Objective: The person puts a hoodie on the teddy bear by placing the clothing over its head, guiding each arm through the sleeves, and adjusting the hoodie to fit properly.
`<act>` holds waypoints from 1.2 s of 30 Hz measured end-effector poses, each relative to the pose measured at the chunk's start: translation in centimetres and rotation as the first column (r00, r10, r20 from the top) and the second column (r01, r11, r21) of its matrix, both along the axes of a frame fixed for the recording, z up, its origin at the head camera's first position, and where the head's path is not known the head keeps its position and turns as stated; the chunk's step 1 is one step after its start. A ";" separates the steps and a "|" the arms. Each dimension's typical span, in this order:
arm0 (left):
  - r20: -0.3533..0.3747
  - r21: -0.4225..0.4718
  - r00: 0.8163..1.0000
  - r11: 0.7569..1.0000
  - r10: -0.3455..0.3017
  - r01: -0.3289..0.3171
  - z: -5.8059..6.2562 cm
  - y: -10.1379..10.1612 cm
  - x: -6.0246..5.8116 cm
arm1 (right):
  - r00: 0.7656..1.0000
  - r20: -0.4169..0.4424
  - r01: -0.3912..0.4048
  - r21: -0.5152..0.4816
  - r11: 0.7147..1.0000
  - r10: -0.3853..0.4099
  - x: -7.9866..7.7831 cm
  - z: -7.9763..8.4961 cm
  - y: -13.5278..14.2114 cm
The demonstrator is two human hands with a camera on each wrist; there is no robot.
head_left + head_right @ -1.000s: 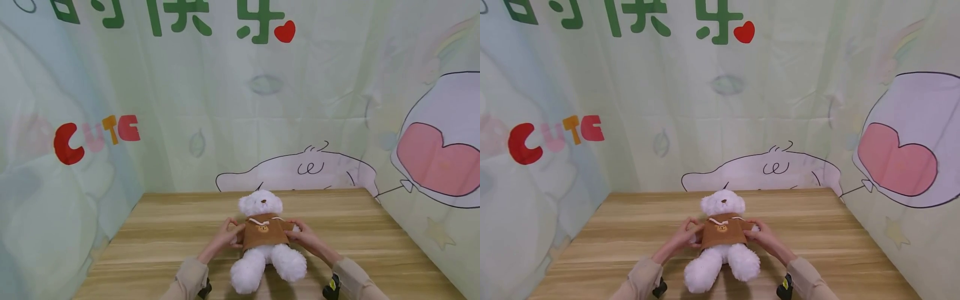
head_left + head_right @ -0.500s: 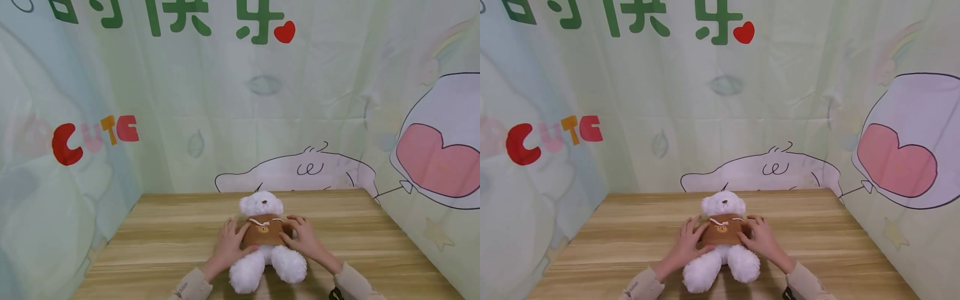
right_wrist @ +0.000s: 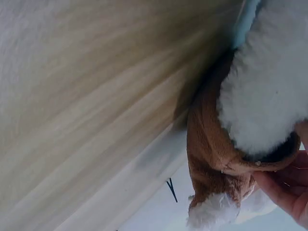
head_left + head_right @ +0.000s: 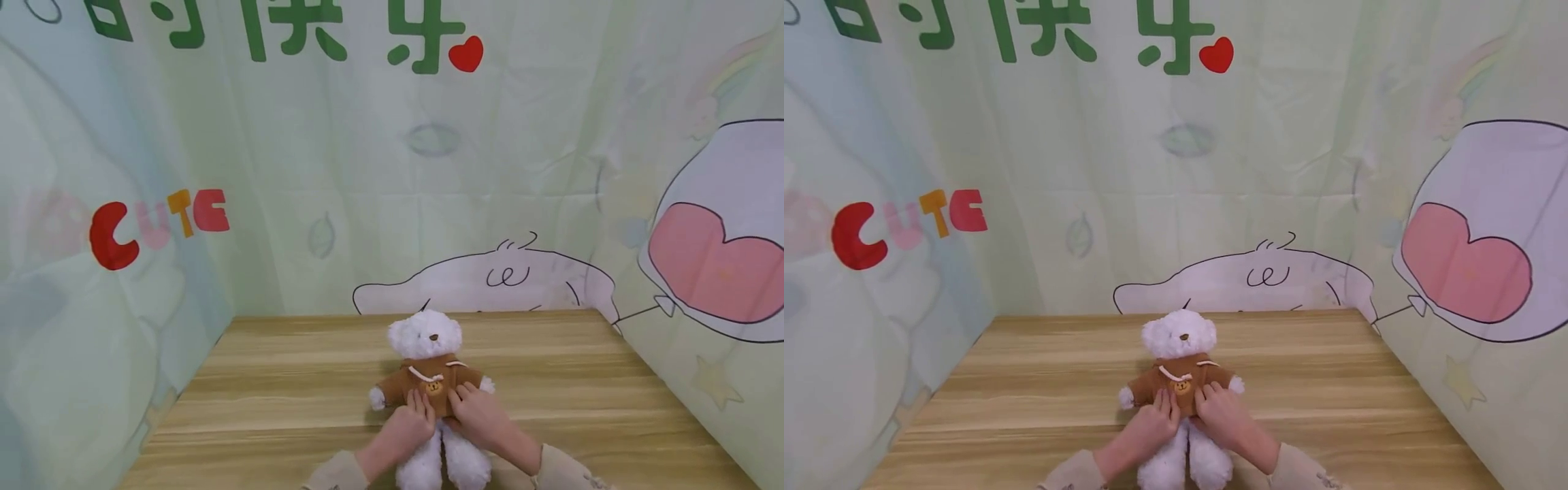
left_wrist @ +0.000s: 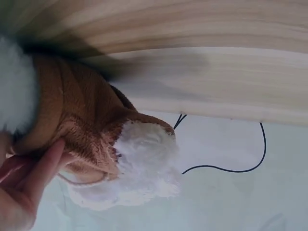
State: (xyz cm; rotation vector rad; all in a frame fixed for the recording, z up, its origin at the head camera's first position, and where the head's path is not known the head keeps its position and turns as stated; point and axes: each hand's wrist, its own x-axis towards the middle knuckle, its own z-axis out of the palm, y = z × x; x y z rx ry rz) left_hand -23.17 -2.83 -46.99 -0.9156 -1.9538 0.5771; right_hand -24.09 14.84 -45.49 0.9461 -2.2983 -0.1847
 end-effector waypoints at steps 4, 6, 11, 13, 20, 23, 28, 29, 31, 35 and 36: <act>-0.033 0.047 0.995 0.994 -0.095 0.096 -0.7 0.0 -0.1 | 0.989 -0.133 -0.069 0.012 0.998 0.070 0.0 -0.9 -0.3; -0.038 0.068 0.988 0.986 -0.148 0.150 -0.8 -0.1 -0.1 | 0.984 -0.150 -0.098 0.015 0.995 0.099 -0.1 -1.4 -0.2; 0.065 0.211 0.969 0.952 -0.239 0.221 -0.9 -0.8 -0.3 | 0.980 -0.083 -0.189 -0.066 0.980 0.184 -0.5 -2.2 0.6; 0.199 0.350 0.936 0.913 -0.291 0.210 -0.7 -1.1 -0.5 | 0.975 0.010 -0.220 -0.158 0.963 0.224 -0.9 -2.2 1.1; 0.522 0.714 0.699 0.698 -0.489 -0.046 0.4 -1.1 -1.7 | 0.852 0.364 -0.079 -0.622 0.779 0.377 -2.3 -1.7 2.1; 0.608 0.692 0.624 0.713 -0.491 -0.113 0.6 -1.1 -2.3 | 0.841 0.397 0.028 -0.709 0.705 0.367 -3.1 -2.0 2.2; 0.666 0.637 0.570 0.764 -0.481 -0.099 1.0 -1.4 -3.2 | 0.816 0.487 0.131 -0.681 0.720 0.313 -4.6 -1.8 2.6; 0.667 0.637 0.564 0.765 -0.487 -0.093 1.1 -1.4 -3.3 | 0.805 0.510 0.141 -0.661 0.737 0.303 -4.9 -1.6 2.6; 0.676 0.642 0.544 0.760 -0.497 -0.103 1.3 -1.5 -3.5 | 0.795 0.536 0.138 -0.618 0.774 0.285 -5.4 -1.3 2.7; 0.695 0.672 0.500 0.715 -0.517 -0.194 1.3 -1.5 -3.8 | 0.808 0.528 0.111 -0.574 0.811 0.263 -6.0 -0.8 2.7; 0.694 0.680 0.496 0.702 -0.522 -0.213 1.3 -1.5 -3.9 | 0.810 0.526 0.111 -0.573 0.812 0.260 -6.1 -0.7 2.6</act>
